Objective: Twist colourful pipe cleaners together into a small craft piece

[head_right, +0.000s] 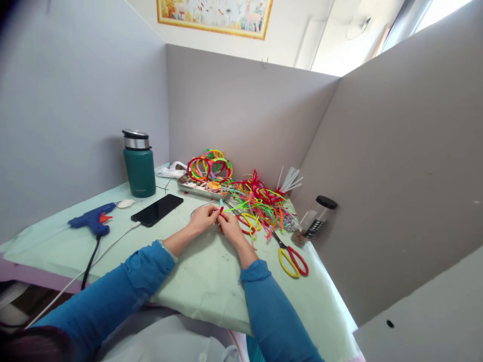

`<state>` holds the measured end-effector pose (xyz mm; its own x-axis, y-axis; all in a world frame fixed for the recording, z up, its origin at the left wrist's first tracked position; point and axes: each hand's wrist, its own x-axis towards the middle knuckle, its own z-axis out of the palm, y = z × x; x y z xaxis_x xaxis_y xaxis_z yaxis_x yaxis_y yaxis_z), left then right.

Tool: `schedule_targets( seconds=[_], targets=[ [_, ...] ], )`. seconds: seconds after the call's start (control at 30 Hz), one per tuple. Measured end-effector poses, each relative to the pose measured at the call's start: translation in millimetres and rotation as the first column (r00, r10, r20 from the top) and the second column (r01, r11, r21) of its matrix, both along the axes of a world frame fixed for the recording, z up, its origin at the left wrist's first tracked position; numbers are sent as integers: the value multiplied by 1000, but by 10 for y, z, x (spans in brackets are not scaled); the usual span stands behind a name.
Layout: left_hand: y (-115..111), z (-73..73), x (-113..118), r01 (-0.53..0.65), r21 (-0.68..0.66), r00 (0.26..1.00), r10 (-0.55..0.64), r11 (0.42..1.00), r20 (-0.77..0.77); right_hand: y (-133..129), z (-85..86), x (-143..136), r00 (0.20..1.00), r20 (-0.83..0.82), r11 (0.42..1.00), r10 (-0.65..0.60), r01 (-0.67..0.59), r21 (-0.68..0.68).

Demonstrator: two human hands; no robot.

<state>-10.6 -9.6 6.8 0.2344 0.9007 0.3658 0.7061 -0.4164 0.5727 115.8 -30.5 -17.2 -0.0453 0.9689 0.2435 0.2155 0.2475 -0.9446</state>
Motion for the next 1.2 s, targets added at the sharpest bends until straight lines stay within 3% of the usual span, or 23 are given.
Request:
schedule_targets(
  seconds=[1.2],
  targets=[
    [58,-55,8,53,4,998,-53,999,-46,55,-63,26,994,109,998,-1,-5,57]
  ],
)
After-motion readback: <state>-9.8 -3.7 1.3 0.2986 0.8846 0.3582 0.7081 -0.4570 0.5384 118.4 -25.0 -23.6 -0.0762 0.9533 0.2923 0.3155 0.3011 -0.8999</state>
